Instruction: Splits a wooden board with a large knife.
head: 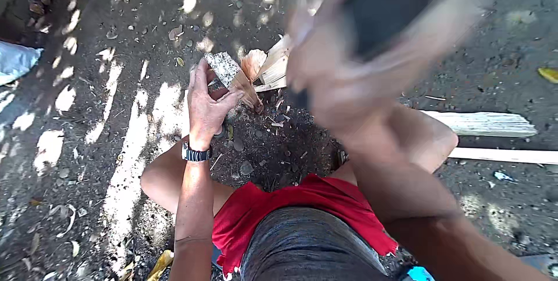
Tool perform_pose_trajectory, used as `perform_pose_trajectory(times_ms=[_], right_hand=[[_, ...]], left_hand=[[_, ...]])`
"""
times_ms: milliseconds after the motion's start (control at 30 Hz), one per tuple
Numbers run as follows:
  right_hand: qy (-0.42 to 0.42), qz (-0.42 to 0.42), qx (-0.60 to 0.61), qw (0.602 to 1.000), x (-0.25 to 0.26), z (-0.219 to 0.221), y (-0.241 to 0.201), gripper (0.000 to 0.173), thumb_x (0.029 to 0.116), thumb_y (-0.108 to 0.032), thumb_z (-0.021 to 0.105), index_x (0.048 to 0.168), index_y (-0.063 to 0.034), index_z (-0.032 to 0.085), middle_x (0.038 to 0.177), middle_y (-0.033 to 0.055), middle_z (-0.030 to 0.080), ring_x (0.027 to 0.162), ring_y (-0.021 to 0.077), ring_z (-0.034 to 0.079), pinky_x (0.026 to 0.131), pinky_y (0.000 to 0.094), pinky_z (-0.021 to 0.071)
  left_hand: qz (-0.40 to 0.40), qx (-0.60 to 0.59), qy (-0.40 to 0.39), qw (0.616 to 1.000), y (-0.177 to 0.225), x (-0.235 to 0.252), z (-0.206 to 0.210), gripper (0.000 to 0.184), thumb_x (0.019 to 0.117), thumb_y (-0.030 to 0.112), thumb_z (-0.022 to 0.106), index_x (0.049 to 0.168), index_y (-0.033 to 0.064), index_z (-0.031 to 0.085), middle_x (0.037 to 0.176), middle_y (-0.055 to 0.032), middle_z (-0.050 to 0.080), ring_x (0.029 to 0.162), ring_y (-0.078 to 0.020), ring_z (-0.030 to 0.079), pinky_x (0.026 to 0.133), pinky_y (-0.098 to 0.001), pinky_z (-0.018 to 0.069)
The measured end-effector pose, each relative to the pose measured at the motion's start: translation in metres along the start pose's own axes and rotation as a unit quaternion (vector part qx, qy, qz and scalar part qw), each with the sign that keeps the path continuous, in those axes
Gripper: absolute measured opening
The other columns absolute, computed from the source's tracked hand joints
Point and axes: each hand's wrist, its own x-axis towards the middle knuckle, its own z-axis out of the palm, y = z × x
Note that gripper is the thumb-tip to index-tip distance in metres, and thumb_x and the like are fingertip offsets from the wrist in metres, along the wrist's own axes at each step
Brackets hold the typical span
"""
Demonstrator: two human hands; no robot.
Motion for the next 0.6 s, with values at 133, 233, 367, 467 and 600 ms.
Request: perform_pose_trajectory(times_ms=[133, 233, 367, 467, 600], right_hand=[[-0.206, 0.252, -0.159, 0.932, -0.115, 0.003, 0.115, 0.035, 0.0904, -0.033, 0.077, 0.114, -0.0097, 0.064, 0.073, 0.0056, 0.064, 0.058, 0.0180, 0.061, 0.052, 0.0431, 0.0525], [-0.250, 0.344, -0.096, 0.900, -0.125, -0.005, 0.118, 0.037, 0.0885, -0.033, 0.078, 0.116, -0.0111, 0.067, 0.072, 0.0048, 0.067, 0.055, 0.0164, 0.063, 0.052, 0.0400, 0.0561], [-0.254, 0.362, -0.111, 0.890, -0.105, -0.011, 0.091, 0.029, 0.0910, -0.036, 0.076, 0.105, -0.0130, 0.066, 0.067, 0.0033, 0.063, 0.048, 0.0162, 0.059, 0.045, 0.0383, 0.0527], [-0.209, 0.307, -0.101, 0.923, -0.077, -0.016, 0.047, 0.027, 0.0921, -0.037, 0.074, 0.105, -0.0148, 0.066, 0.067, -0.0001, 0.063, 0.049, 0.0135, 0.060, 0.044, 0.0362, 0.0537], [-0.050, 0.030, 0.016, 0.998, 0.005, -0.013, -0.011, 0.023, 0.0916, -0.022, 0.075, 0.092, -0.0033, 0.063, 0.071, 0.0012, 0.065, 0.057, 0.0139, 0.065, 0.052, 0.0382, 0.0600]], left_hand=[[-0.041, 0.047, -0.023, 0.998, 0.012, -0.019, -0.007, 0.098, 0.0730, 0.013, 0.090, 0.156, 0.0097, 0.037, 0.149, -0.0142, 0.047, 0.123, -0.0225, 0.062, 0.088, -0.0402, 0.0644], [-0.047, 0.033, -0.020, 0.998, 0.003, -0.034, -0.013, 0.102, 0.0698, 0.021, 0.093, 0.155, 0.0094, 0.038, 0.146, -0.0128, 0.049, 0.124, -0.0214, 0.061, 0.092, -0.0396, 0.0635], [-0.022, -0.018, -0.012, 1.000, -0.003, -0.027, -0.005, 0.101, 0.0688, 0.014, 0.094, 0.153, 0.0051, 0.038, 0.144, -0.0152, 0.049, 0.126, -0.0257, 0.061, 0.091, -0.0428, 0.0652], [-0.025, -0.012, -0.002, 1.000, -0.002, -0.016, -0.003, 0.098, 0.0706, 0.012, 0.092, 0.152, 0.0042, 0.038, 0.143, -0.0151, 0.051, 0.122, -0.0243, 0.064, 0.090, -0.0421, 0.0658], [-0.025, 0.023, 0.000, 0.999, -0.002, 0.000, -0.007, 0.098, 0.0737, 0.019, 0.093, 0.153, 0.0028, 0.037, 0.140, -0.0145, 0.052, 0.116, -0.0225, 0.066, 0.088, -0.0400, 0.0662]])
